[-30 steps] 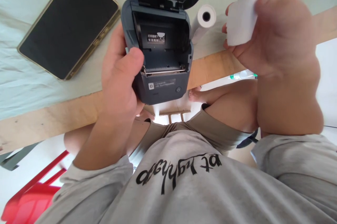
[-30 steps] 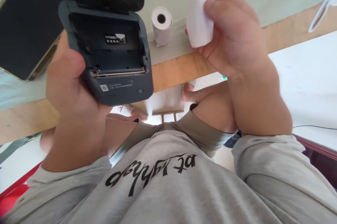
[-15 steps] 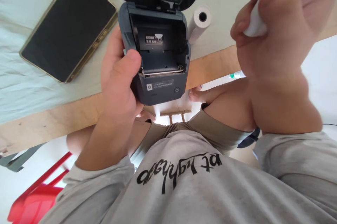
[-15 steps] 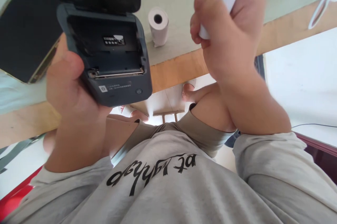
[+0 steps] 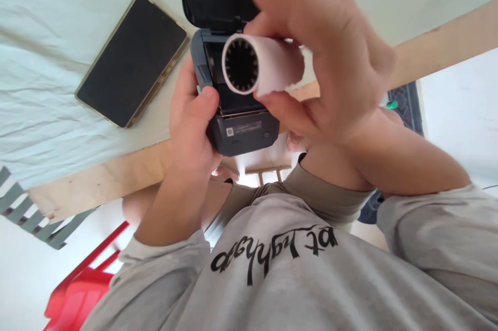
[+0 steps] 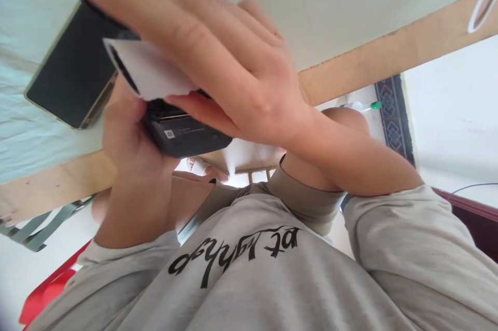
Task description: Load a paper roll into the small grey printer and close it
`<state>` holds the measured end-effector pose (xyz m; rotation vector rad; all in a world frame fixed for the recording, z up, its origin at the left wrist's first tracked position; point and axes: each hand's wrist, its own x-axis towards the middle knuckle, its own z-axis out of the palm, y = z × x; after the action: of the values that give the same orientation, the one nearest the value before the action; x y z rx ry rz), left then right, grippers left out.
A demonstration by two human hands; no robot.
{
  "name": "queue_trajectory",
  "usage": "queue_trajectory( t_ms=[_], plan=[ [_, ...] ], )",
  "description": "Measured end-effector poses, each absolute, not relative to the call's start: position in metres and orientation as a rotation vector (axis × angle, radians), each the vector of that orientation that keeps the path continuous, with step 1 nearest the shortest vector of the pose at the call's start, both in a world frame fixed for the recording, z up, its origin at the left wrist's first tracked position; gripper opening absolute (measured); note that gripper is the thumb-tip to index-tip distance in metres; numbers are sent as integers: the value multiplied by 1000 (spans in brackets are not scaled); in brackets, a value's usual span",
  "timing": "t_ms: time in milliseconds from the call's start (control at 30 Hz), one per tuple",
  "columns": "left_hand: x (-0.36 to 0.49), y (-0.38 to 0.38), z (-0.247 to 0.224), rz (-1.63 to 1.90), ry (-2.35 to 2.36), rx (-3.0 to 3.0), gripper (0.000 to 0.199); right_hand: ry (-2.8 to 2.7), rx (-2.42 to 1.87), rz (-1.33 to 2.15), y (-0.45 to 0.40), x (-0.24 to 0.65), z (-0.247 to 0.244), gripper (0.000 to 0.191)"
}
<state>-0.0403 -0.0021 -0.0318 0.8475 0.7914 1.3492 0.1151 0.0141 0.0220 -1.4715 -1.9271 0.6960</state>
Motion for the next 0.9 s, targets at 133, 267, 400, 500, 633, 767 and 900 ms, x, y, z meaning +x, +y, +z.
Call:
queue_trajectory(
  t_ms=[133,267,400,500,633,767,900],
  plan=[
    [-42,-2,-38,1362,774,892,43,-2234,-1161,73,18,120,11,36],
    [-44,-2,-36,1337,781,903,40,-2284,-1048,-211,19,118,1,30],
    [-43,1,-38,1341,751,912,42,-2216,-980,-180,20,115,-1,16],
    [-42,2,-40,1351,739,939,43,-2165,-907,-208,20,116,0,12],
    [-44,2,-40,1332,696,996,44,-2175,-795,-217,17,117,0,11],
    [-49,2,-47,1303,784,1080,52,-2351,-616,-34,13,122,1,17],
    [-52,5,-61,1358,788,1162,72,-2156,-757,367,20,133,11,27]
  ],
)
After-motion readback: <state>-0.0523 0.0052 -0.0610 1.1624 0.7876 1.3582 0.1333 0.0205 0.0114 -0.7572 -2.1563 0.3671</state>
